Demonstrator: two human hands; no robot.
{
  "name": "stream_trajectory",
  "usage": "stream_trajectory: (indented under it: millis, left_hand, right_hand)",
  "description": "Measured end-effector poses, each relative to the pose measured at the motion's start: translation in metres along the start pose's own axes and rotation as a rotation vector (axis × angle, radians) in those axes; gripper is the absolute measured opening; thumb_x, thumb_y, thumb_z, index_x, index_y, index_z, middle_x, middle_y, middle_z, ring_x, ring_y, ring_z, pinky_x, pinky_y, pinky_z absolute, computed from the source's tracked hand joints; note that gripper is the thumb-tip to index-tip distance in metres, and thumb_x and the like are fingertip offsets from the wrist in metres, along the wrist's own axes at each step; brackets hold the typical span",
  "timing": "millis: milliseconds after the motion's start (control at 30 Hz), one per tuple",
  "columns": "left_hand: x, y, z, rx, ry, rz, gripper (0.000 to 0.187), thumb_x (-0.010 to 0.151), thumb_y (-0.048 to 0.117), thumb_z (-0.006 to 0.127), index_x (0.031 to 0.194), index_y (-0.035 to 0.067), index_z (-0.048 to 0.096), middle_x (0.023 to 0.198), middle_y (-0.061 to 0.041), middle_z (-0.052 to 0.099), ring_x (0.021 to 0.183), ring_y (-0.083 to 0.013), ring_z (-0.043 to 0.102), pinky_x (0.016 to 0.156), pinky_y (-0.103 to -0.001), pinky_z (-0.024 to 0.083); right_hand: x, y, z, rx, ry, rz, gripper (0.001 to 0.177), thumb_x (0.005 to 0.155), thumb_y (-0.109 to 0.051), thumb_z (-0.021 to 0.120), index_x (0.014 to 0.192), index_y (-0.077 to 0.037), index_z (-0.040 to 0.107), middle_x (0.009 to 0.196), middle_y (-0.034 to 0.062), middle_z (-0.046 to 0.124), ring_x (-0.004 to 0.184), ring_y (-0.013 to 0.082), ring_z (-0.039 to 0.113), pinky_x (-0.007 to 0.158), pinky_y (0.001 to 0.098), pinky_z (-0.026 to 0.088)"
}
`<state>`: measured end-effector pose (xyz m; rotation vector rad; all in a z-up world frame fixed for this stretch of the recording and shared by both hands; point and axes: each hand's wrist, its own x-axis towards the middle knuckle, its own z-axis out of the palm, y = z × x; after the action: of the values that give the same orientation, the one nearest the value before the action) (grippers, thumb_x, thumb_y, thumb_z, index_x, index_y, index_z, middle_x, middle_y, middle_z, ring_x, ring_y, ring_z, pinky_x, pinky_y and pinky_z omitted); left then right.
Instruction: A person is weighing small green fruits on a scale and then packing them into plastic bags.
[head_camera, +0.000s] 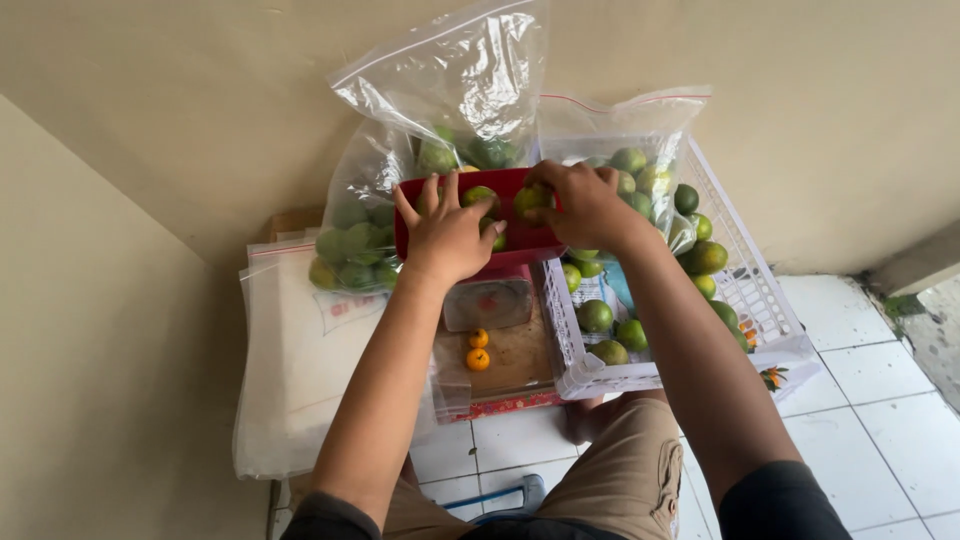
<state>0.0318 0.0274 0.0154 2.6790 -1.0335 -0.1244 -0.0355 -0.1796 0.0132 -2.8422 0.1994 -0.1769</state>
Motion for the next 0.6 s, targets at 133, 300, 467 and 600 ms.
stream_trajectory:
  millis: [133, 300, 467, 600]
  left_hand:
    - [0.000, -0.005, -0.001, -0.018, -0.065, -0.063, 0.050, 0.101, 0.049, 0.044, 0.149, 0.033, 0.049, 0.166, -0.018, 0.019, 0.154, -0.0439, 0.009, 0.110, -0.080, -0.007]
    - [0.002, -0.012, 0.004, -0.052, -0.084, -0.052, 0.056, 0.099, 0.050, 0.040, 0.152, 0.034, 0.044, 0.165, -0.019, 0.020, 0.154, -0.0452, 0.011, 0.110, -0.081, -0.006]
    - [0.002, -0.016, 0.007, -0.056, -0.107, -0.040, 0.058, 0.100, 0.050, 0.037, 0.155, 0.033, 0.038, 0.166, -0.020, 0.015, 0.154, -0.0455, 0.006, 0.109, -0.081, -0.005]
    - [-0.001, -0.014, 0.006, -0.064, -0.098, -0.047, 0.058, 0.100, 0.049, 0.037, 0.155, 0.032, 0.039, 0.166, -0.020, 0.015, 0.154, -0.0453, 0.006, 0.111, -0.080, -0.002]
  right_hand:
    - [0.028, 0.000, 0.023, -0.104, -0.067, 0.019, 0.037, 0.099, -0.036, 0.067, 0.132, -0.022, 0.060, 0.120, 0.0042, 0.073, 0.125, 0.0323, 0.059, 0.113, 0.0686, 0.010]
    - [0.047, 0.014, 0.043, -0.142, -0.170, 0.087, 0.034, 0.105, -0.031, 0.055, 0.138, -0.024, 0.055, 0.123, 0.0060, 0.072, 0.128, 0.0340, 0.059, 0.116, 0.0695, 0.008]
    - [0.041, 0.002, 0.034, -0.119, 0.014, 0.017, 0.030, 0.104, -0.024, 0.059, 0.133, -0.020, 0.062, 0.127, 0.0080, 0.067, 0.120, 0.0312, 0.063, 0.115, 0.0686, 0.016]
    - [0.034, 0.007, 0.035, -0.173, 0.111, -0.024, 0.026, 0.103, -0.026, 0.064, 0.127, -0.019, 0.068, 0.118, 0.0082, 0.069, 0.116, 0.0308, 0.065, 0.113, 0.0712, 0.013]
